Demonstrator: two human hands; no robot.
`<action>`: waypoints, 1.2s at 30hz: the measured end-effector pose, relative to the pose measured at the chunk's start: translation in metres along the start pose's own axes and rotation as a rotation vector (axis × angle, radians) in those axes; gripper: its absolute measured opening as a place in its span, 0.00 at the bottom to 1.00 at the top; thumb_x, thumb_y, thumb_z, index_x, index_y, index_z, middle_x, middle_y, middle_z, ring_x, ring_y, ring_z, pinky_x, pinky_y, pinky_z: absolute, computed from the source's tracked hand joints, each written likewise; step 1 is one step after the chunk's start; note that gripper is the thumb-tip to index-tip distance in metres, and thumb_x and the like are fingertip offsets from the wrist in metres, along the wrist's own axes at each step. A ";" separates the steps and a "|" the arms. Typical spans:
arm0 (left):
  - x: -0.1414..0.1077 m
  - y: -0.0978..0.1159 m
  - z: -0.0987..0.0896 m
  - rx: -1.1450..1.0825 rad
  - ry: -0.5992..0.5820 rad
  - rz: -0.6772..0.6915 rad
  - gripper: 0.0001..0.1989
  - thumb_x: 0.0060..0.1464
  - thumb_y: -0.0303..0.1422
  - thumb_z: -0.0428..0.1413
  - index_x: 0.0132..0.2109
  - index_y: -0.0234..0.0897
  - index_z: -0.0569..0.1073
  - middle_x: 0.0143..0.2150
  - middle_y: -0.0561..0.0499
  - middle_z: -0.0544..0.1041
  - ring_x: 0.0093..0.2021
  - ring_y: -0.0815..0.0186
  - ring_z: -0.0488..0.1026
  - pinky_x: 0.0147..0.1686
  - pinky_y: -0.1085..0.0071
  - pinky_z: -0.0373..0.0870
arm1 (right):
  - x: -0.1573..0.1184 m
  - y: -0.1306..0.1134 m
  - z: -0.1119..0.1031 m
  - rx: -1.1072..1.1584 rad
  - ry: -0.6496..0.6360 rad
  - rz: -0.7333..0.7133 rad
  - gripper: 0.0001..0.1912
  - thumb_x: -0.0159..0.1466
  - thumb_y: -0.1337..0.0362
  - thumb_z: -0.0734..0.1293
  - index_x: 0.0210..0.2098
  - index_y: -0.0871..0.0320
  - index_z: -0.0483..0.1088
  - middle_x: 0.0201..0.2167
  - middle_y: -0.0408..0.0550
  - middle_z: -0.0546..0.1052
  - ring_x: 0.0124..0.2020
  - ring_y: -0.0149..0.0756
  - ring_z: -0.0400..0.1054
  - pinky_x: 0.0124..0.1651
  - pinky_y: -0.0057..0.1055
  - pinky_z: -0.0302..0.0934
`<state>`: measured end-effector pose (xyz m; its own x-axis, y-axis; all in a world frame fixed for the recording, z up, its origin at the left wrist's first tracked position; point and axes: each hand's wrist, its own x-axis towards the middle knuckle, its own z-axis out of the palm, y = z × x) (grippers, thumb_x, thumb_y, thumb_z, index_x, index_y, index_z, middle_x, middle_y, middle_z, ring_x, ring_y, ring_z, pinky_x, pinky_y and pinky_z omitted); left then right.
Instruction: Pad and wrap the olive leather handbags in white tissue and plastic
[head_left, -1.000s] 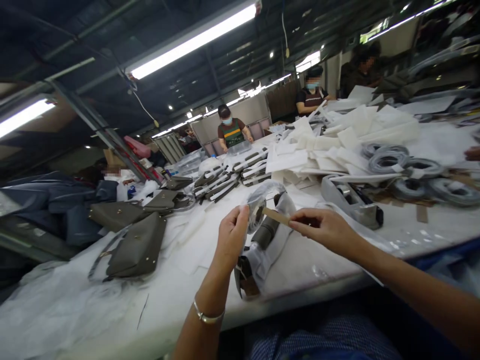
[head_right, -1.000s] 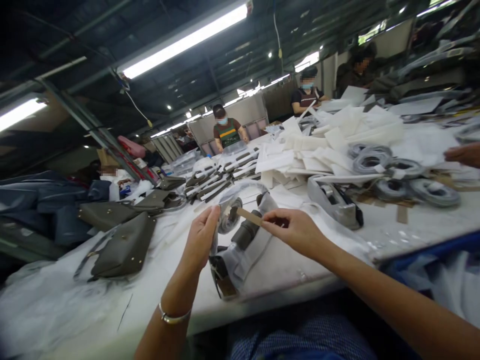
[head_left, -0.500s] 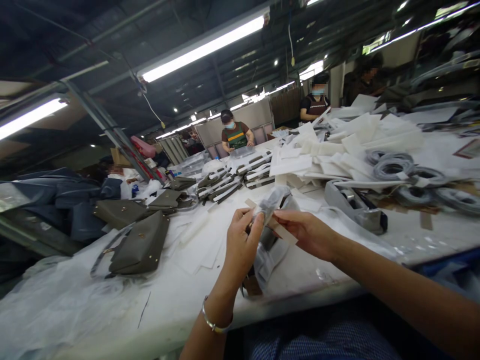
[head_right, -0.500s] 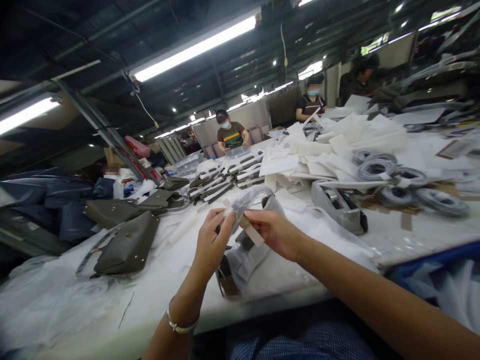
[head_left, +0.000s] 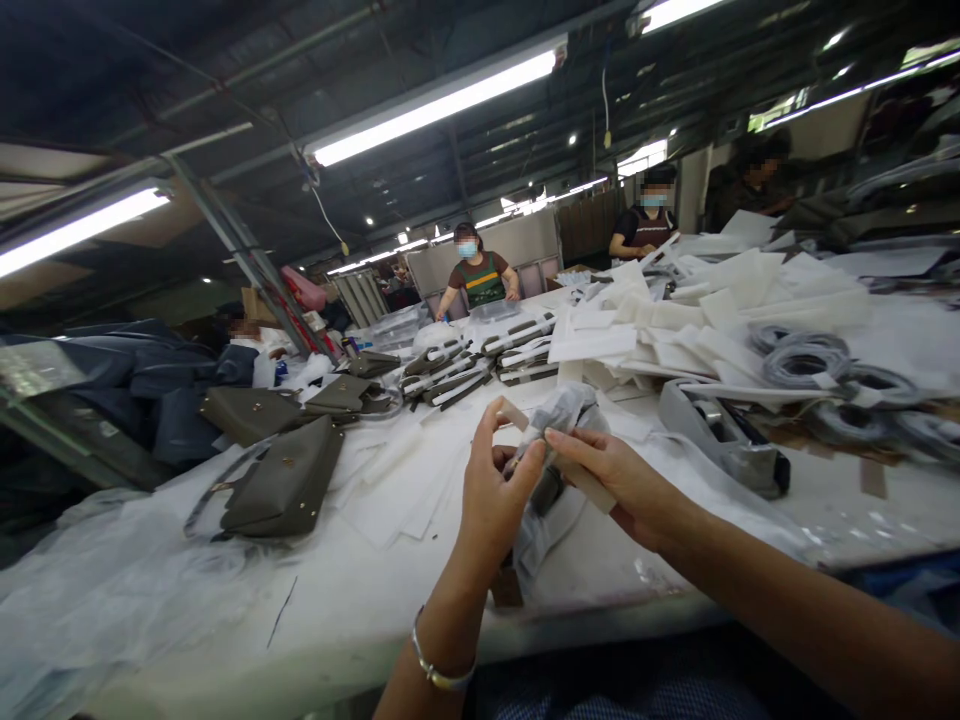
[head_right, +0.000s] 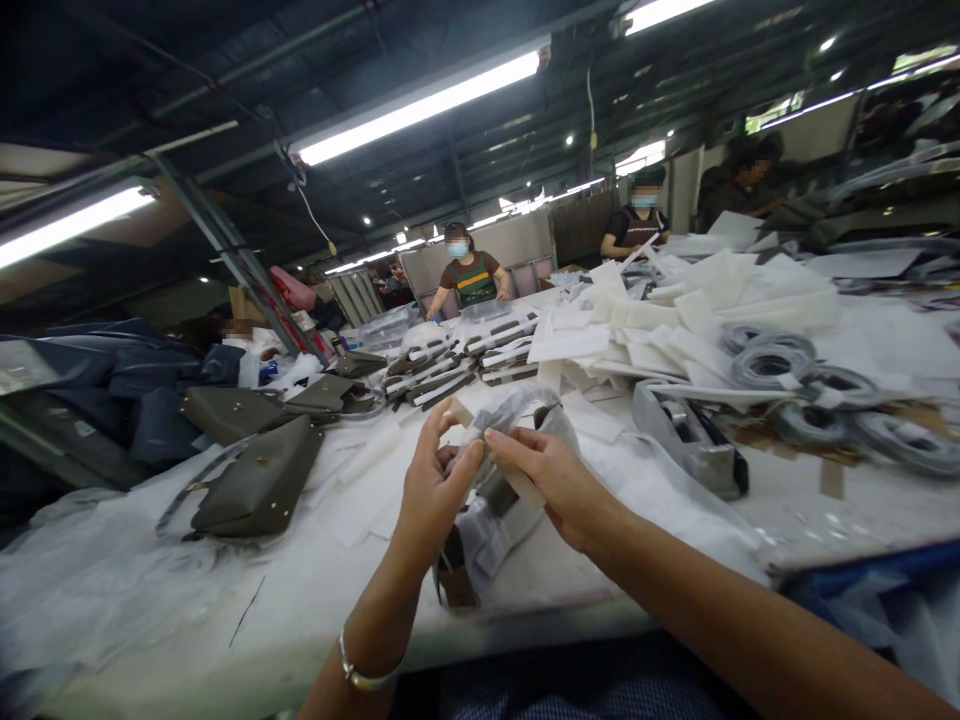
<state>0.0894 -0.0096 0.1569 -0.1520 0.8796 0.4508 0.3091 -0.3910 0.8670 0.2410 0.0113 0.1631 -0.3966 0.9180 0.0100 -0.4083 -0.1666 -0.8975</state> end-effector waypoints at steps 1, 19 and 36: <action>0.001 -0.001 0.001 -0.093 -0.013 -0.070 0.37 0.57 0.39 0.61 0.69 0.48 0.55 0.62 0.43 0.69 0.36 0.71 0.74 0.37 0.71 0.72 | 0.000 -0.001 0.000 -0.009 0.004 0.000 0.14 0.57 0.51 0.74 0.35 0.55 0.79 0.33 0.47 0.80 0.34 0.37 0.73 0.38 0.30 0.67; -0.005 0.006 0.014 -0.357 0.019 -0.113 0.17 0.55 0.39 0.63 0.48 0.34 0.77 0.45 0.44 0.81 0.45 0.62 0.78 0.46 0.69 0.73 | -0.009 0.026 -0.007 0.081 -0.042 -0.207 0.17 0.57 0.56 0.76 0.45 0.53 0.78 0.43 0.49 0.80 0.48 0.42 0.71 0.57 0.39 0.64; -0.017 0.022 0.005 -0.074 0.024 -0.020 0.08 0.58 0.35 0.56 0.41 0.36 0.76 0.36 0.50 0.80 0.38 0.64 0.77 0.39 0.71 0.72 | -0.004 0.032 -0.003 -0.019 0.105 -0.215 0.17 0.55 0.52 0.77 0.37 0.57 0.75 0.32 0.43 0.74 0.31 0.30 0.63 0.31 0.27 0.57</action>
<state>0.1040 -0.0315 0.1673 -0.1802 0.8810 0.4375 0.2357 -0.3932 0.8887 0.2321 0.0030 0.1328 -0.2142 0.9641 0.1567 -0.4578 0.0427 -0.8880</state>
